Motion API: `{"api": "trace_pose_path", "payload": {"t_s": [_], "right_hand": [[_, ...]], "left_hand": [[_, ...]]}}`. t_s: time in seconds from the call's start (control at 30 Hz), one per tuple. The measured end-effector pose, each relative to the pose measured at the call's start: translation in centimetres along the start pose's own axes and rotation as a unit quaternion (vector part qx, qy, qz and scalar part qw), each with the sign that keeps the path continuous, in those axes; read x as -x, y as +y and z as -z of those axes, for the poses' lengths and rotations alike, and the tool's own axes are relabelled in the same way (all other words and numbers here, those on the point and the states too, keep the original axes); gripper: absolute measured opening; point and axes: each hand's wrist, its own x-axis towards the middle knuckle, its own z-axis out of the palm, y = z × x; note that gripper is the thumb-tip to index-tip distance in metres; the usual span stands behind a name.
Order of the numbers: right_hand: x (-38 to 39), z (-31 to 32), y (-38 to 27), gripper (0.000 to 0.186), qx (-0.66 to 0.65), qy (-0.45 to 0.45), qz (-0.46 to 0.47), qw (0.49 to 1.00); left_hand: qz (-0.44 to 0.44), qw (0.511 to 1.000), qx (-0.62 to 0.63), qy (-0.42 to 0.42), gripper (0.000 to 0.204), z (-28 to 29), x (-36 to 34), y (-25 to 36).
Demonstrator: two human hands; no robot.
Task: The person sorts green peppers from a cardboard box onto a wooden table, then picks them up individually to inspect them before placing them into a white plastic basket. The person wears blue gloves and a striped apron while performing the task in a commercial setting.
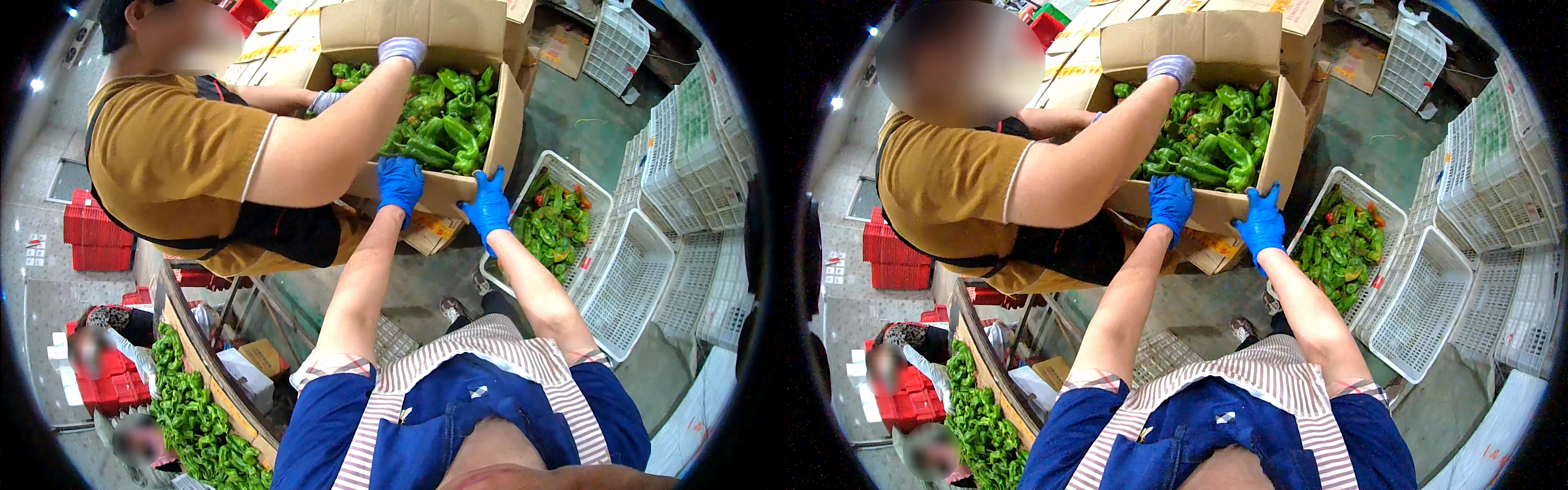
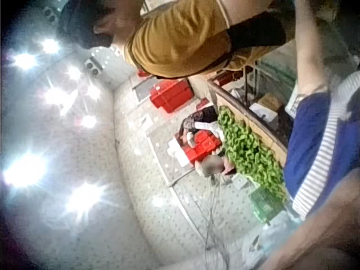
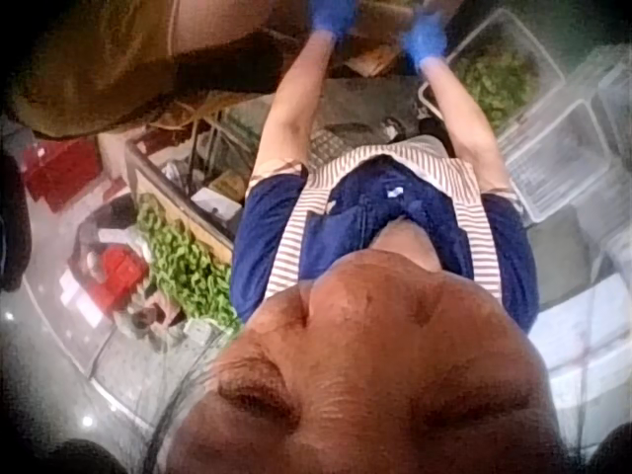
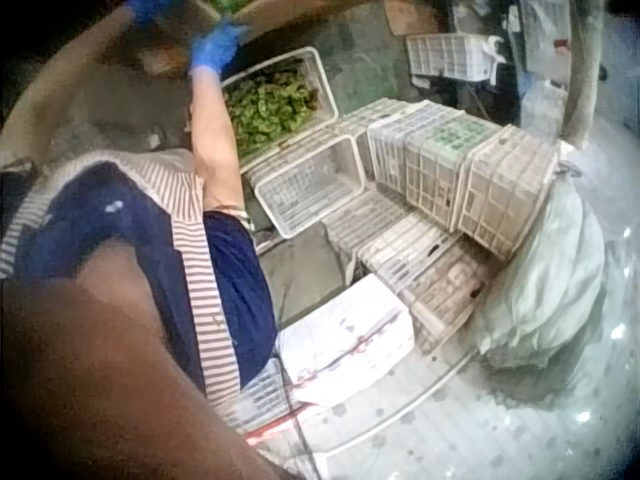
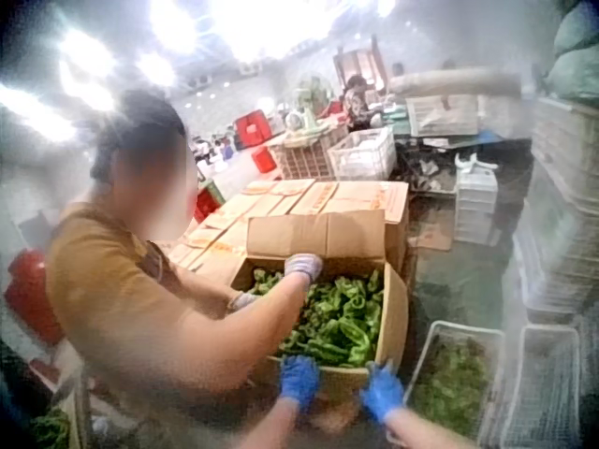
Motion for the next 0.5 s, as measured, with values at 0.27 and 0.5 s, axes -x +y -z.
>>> {"api": "trace_pose_path", "payload": {"t_s": [0.27,0.5], "right_hand": [[-0.1,-0.1,0.0,0.067,-0.012,0.002,-0.004,1.0],[0.3,0.1,-0.2,0.068,-0.008,0.017,-0.007,1.0]], "left_hand": [[-0.007,0.99,0.109,0.091,0.024,-2.6,0.5,-0.8],[-0.043,0.968,0.097,0.225,0.026,-2.8,0.9,-0.2]]}}
